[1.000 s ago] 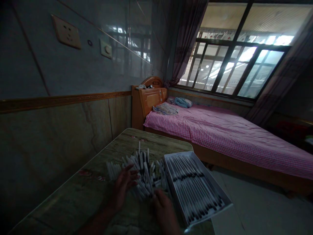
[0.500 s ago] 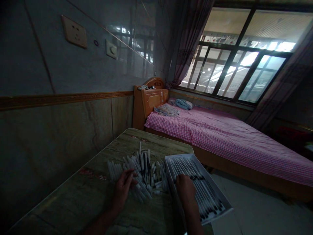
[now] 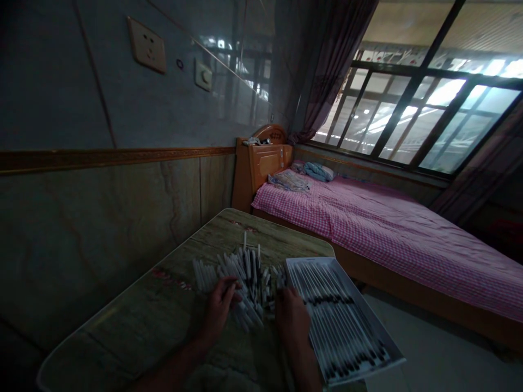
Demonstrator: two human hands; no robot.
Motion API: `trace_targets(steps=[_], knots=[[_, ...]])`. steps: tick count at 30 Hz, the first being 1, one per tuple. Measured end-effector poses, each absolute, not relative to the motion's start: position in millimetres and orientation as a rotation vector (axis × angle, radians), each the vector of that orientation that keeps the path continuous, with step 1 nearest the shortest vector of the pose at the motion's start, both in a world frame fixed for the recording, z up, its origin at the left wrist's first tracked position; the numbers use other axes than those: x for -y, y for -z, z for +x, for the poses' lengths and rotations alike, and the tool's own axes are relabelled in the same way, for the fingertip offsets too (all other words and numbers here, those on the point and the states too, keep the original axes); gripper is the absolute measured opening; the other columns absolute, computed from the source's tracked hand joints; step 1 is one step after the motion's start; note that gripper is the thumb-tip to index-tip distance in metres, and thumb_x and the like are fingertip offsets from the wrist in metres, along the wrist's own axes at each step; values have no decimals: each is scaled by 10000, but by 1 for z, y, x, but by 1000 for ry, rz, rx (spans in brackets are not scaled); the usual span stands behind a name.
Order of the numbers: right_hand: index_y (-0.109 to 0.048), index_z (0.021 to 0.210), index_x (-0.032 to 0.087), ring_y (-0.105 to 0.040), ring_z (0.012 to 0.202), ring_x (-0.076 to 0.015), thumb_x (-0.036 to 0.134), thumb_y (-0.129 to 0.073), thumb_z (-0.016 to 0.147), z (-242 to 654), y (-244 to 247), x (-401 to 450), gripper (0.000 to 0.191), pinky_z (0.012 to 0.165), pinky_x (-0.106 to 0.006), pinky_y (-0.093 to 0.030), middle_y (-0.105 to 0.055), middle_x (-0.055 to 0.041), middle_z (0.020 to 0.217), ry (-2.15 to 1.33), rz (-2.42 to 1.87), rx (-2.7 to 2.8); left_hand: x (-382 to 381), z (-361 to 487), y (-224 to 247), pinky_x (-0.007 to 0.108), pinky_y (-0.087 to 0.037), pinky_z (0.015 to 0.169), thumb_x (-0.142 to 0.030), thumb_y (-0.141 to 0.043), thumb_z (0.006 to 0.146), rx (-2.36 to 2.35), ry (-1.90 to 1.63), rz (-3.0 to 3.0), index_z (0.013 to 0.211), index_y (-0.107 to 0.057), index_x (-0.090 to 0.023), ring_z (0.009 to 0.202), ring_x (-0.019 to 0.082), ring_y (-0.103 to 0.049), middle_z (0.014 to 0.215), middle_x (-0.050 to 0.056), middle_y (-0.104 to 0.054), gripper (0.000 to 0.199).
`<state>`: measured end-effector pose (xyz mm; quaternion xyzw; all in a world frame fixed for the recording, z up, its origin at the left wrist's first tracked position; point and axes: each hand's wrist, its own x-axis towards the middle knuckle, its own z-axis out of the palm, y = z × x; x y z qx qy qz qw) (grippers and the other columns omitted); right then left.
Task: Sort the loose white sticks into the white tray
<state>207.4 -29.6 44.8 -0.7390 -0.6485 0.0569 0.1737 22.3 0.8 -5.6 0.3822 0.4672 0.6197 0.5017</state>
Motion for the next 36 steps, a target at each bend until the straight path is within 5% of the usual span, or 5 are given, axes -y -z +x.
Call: trace_targets(steps=[11, 20, 27, 36], knots=[[-660, 963, 226, -662, 867, -206, 254, -521, 872, 134, -24, 27, 169, 598, -248, -375, -664, -65, 1006, -195, -2036, 2108, -5, 16, 10, 250, -487, 579, -368, -561, 795, -1172, -1549, 968, 931, -619, -180, 590, 135, -601, 786, 21, -676, 240], [-647, 863, 211, -664, 775, -211, 225, -356, 940, 142, -19, 32, 302, 579, -279, -387, -672, -84, 938, -194, -2071, 1975, -7, 16, 16, 276, -512, 608, -407, -582, 782, -1160, -1550, 943, 944, -623, -176, 665, 168, -645, 841, 50, -692, 285], [-610, 742, 233, -625, 715, -208, 421, -413, 919, 165, 2, 48, 325, 650, -296, -437, -654, -44, 768, -405, -1646, 1626, 1, 22, 7, 257, -494, 573, -496, -645, 726, -1095, -1478, 897, 953, -637, -182, 657, 170, -641, 821, 40, -688, 387], [-637, 819, 226, -614, 782, -189, 561, -408, 916, 161, 12, 62, 418, 727, -266, -459, -663, -52, 836, -540, -1531, 1537, 8, 26, 3, 223, -442, 524, -516, -690, 677, -929, -1290, 1016, 788, -661, -170, 616, 149, -576, 726, 25, -660, 365]])
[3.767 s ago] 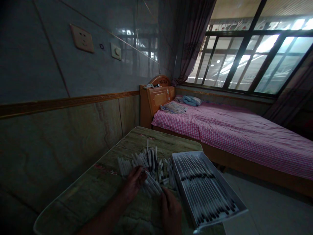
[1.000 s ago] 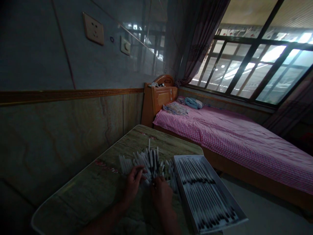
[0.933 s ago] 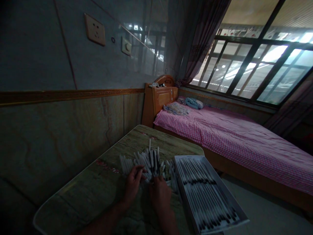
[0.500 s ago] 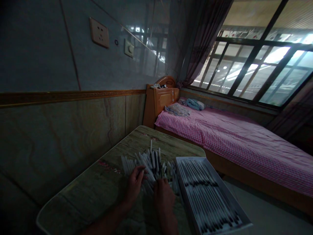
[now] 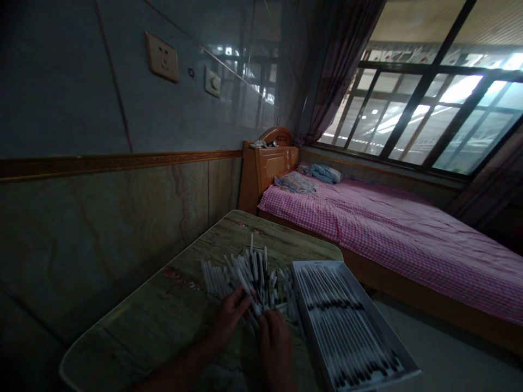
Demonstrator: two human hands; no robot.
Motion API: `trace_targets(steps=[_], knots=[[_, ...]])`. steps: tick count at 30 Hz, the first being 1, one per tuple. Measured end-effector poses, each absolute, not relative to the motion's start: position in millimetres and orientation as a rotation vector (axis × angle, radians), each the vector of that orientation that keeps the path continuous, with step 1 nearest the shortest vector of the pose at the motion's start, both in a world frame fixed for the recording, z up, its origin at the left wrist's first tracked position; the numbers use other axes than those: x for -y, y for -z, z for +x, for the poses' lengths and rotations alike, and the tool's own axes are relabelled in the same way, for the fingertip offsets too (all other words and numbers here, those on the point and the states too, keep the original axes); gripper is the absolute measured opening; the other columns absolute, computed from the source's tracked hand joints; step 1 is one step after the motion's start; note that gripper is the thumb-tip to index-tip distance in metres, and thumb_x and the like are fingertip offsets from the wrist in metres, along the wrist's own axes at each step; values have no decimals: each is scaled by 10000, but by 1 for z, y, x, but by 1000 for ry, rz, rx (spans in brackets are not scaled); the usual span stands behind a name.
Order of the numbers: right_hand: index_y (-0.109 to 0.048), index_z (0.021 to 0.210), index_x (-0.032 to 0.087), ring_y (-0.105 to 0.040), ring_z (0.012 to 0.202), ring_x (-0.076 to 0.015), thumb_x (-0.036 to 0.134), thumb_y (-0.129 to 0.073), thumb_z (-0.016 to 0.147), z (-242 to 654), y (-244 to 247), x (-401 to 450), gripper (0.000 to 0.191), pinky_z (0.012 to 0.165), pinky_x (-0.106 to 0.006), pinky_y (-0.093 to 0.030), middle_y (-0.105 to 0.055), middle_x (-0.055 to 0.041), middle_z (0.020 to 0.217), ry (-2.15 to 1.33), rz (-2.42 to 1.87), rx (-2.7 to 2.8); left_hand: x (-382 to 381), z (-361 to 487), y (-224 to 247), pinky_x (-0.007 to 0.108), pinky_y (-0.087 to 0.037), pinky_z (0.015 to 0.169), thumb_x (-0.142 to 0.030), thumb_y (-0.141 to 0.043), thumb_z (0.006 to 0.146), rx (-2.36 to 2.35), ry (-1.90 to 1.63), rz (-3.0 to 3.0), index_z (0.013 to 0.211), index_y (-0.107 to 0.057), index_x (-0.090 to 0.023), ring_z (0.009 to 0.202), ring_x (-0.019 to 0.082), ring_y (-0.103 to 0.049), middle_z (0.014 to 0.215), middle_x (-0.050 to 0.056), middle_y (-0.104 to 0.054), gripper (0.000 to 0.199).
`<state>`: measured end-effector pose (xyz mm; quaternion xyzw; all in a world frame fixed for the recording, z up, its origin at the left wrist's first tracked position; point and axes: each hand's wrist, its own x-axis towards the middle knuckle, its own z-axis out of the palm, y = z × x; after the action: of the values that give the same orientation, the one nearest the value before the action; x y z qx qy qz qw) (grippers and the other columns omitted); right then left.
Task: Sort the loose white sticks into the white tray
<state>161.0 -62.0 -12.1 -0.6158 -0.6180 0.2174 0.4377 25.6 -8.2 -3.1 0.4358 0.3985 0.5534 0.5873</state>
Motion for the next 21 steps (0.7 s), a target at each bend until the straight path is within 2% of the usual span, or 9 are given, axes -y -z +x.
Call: trace_targets(steps=[4, 8, 12, 15, 18, 21], knots=[[-645, 831, 220, -621, 775, -197, 588, -416, 902, 158, 11, 65, 439, 724, -275, -469, -677, -57, 832, -611, -1508, 1497, 9, 26, 5, 219, -432, 518, -517, -678, 703, -893, -1285, 1039, 788, -633, -175, 604, 143, -555, 686, 6, -620, 355], [-660, 858, 235, -634, 812, -198, 545, -425, 913, 160, 12, 68, 392, 744, -278, -479, -693, -62, 873, -671, -1479, 1480, 15, 27, 7, 249, -482, 675, -491, -662, 742, -924, -1314, 1150, 816, -653, -190, 730, 173, -596, 754, 22, -650, 310], [-642, 1018, 237, -630, 940, -208, 532, -425, 908, 172, 10, 69, 383, 803, -293, -483, -688, -71, 1026, -593, -1487, 1285, 22, 23, 8, 317, -480, 838, -452, -575, 837, -1022, -1312, 1483, 909, -706, -227, 888, 227, -621, 904, 69, -693, 270], [-594, 1138, 215, -614, 971, -206, 522, -470, 881, 180, 2, 70, 418, 819, -296, -478, -662, -72, 1085, -521, -1462, 1196, 23, 19, 8, 329, -481, 818, -416, -531, 883, -1047, -1232, 1872, 981, -723, -264, 882, 225, -620, 902, 73, -680, 264], [-624, 1065, 204, -616, 899, -203, 521, -496, 850, 185, -3, 71, 404, 783, -294, -478, -675, -64, 1004, -484, -1473, 1172, 22, 17, 7, 299, -479, 743, -396, -520, 900, -1009, -1140, 2131, 1001, -725, -274, 821, 201, -612, 854, 62, -658, 259], [-658, 918, 209, -613, 780, -199, 529, -515, 824, 187, -3, 71, 363, 705, -288, -476, -677, -44, 844, -505, -1532, 1155, 20, 16, 7, 306, -479, 755, -369, -559, 881, -995, -1113, 2137, 982, -731, -269, 833, 206, -618, 859, 62, -666, 222]])
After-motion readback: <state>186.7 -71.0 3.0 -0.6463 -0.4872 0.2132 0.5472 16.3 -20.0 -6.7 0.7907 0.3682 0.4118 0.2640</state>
